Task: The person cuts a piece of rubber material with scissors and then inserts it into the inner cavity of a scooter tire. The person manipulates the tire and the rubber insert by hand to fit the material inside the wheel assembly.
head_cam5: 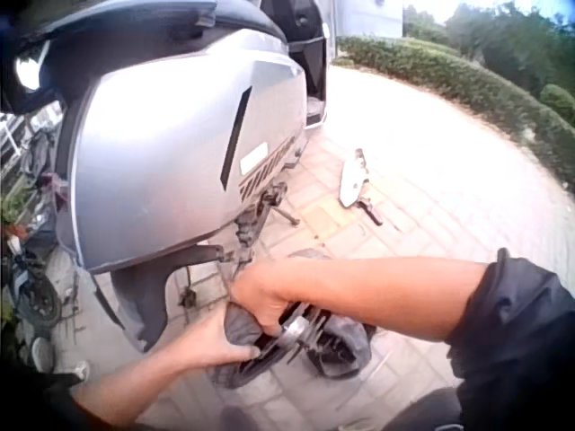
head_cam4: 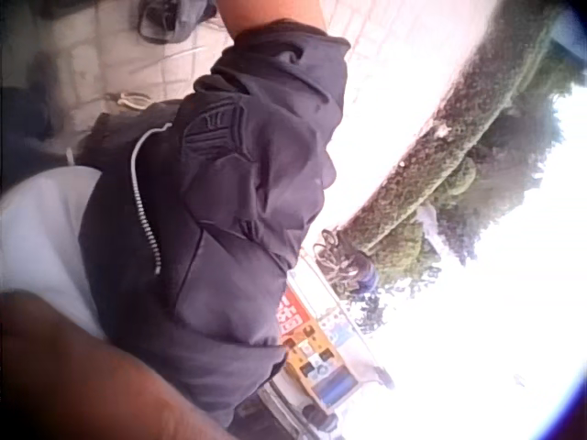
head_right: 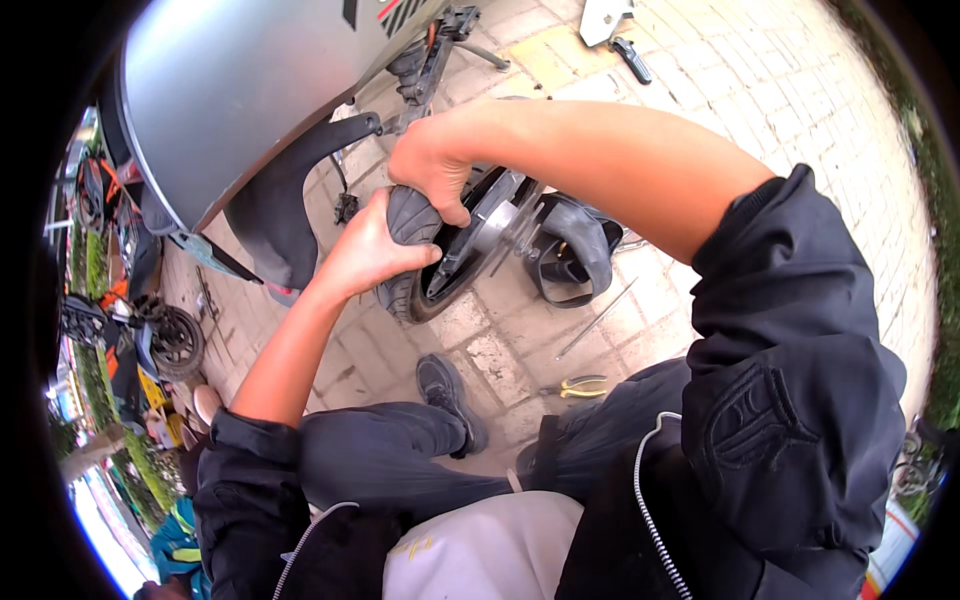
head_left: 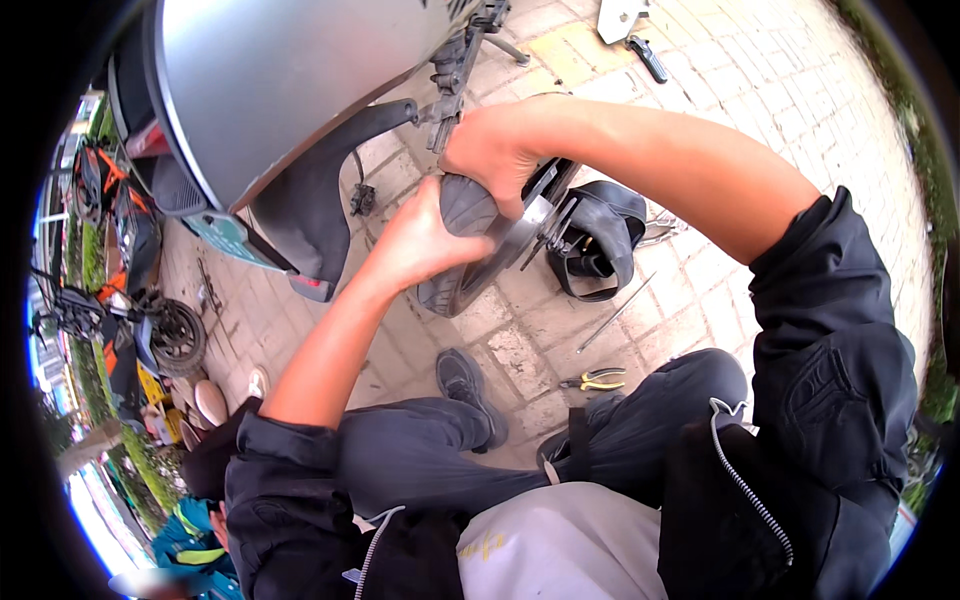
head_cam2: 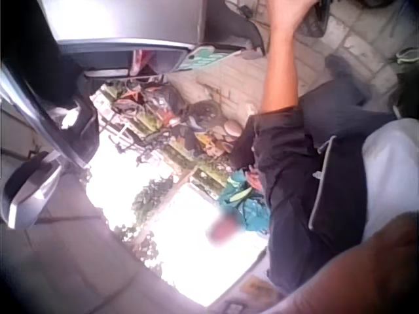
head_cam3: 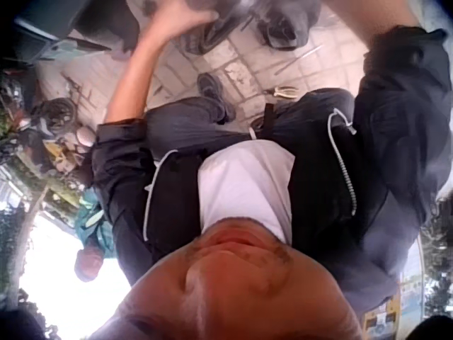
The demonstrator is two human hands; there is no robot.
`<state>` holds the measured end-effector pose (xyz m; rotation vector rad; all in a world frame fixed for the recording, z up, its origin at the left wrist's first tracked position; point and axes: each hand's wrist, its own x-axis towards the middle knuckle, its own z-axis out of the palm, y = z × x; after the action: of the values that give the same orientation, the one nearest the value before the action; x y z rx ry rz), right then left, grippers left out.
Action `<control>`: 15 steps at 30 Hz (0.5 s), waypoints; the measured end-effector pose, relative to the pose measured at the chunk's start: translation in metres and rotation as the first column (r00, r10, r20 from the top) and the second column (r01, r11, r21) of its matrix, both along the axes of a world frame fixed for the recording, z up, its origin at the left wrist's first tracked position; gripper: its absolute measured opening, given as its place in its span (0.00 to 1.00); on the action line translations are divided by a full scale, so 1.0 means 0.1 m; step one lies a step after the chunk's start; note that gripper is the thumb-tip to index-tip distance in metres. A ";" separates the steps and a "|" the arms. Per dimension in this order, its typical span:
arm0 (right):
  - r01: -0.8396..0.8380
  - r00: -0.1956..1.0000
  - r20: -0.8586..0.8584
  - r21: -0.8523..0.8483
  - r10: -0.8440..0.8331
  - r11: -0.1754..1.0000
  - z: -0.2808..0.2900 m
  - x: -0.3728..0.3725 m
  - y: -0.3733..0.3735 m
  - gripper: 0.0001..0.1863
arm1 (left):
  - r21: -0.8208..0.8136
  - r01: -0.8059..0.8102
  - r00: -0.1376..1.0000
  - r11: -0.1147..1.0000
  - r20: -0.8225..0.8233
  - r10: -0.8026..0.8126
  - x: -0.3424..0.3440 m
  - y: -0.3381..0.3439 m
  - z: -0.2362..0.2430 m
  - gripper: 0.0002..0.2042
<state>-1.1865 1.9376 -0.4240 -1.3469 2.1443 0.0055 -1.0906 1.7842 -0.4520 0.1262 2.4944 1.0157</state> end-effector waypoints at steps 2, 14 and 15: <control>-0.020 1.000 -0.006 -0.007 0.020 1.000 0.00 0.01 0.01 0.27 | -0.006 0.001 1.000 1.000 -0.016 -0.001 0.11 -0.05 -0.02 0.39; -0.040 0.988 0.151 -0.007 0.040 0.999 -0.09 -0.12 0.07 0.28 | 0.207 -0.017 0.980 0.978 0.199 -0.025 0.00 -0.06 -0.15 0.26; -0.038 0.986 0.165 -0.007 0.039 0.999 -0.08 -0.13 0.08 0.28 | 0.240 -0.025 0.978 0.970 0.205 -0.026 -0.02 -0.06 -0.18 0.26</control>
<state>-1.1996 1.9458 -0.4324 -1.3429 1.9810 -0.0922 -1.0925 1.7784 -0.4695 0.0899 2.1778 1.2627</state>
